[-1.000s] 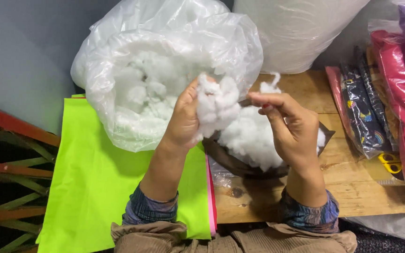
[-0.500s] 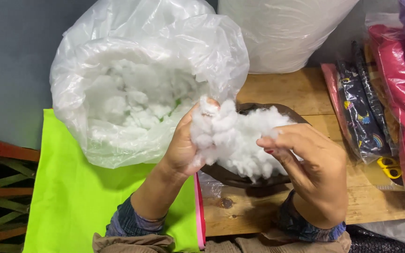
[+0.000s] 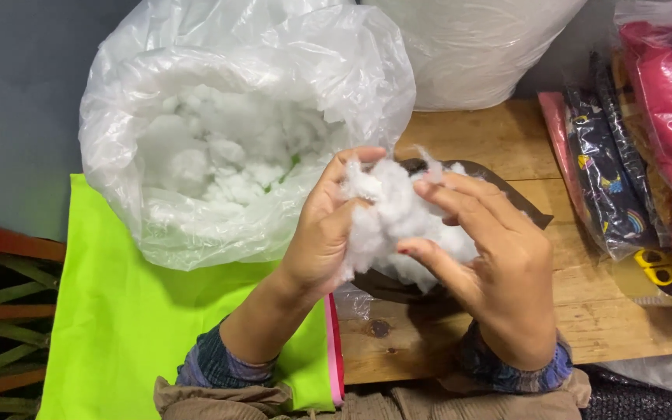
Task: Stuffing a brown pillowcase with white fiberfill material from a large plastic bag.
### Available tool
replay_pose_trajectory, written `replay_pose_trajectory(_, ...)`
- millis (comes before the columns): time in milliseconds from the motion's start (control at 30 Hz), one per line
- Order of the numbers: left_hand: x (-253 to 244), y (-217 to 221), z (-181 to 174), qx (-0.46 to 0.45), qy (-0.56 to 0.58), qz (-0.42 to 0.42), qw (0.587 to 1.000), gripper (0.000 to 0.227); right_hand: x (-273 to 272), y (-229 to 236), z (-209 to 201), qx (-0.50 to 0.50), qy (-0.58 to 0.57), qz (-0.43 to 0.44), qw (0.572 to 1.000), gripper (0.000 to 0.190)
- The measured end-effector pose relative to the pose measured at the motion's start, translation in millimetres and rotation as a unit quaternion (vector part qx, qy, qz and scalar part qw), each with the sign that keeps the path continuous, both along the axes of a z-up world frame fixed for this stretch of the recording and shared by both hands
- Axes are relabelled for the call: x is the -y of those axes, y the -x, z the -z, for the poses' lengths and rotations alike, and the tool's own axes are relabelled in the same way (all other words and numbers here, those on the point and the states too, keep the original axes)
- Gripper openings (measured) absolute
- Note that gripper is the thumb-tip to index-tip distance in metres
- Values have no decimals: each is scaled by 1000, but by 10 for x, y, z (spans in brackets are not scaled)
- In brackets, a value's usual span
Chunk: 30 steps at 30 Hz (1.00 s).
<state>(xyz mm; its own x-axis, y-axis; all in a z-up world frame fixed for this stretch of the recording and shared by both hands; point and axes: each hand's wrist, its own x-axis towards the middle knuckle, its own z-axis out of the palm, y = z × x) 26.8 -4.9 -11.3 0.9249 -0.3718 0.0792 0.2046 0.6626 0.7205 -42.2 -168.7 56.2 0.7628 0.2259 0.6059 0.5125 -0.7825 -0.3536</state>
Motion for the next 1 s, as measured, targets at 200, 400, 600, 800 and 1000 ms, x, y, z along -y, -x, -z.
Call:
replay_pose_trajectory(200, 35, -13, 148, 1, -10, -10, 1000, 33, 6, 40, -58, -3, -59, -26, 998, 11)
replay_pose_trajectory(400, -32, -113, 166, 24, 79, -13, 996, 13, 240, 96, -12, 55, -132, -8, 990, 12)
replay_pose_trajectory(600, 7, -133, 262, -36, 97, 18, 994, 19, 220, 176, 188, 111, -262, 61, 957, 15)
replay_pose_trajectory(800, 1, 42, -30, -36, 71, 145, 986, 20, 92, 72, 80, 100, -156, 21, 982, 10)
replay_pose_trajectory(1000, -47, 83, -123, -5, -52, 156, 986, 26, -24, -24, 63, 123, -55, -21, 991, 8)
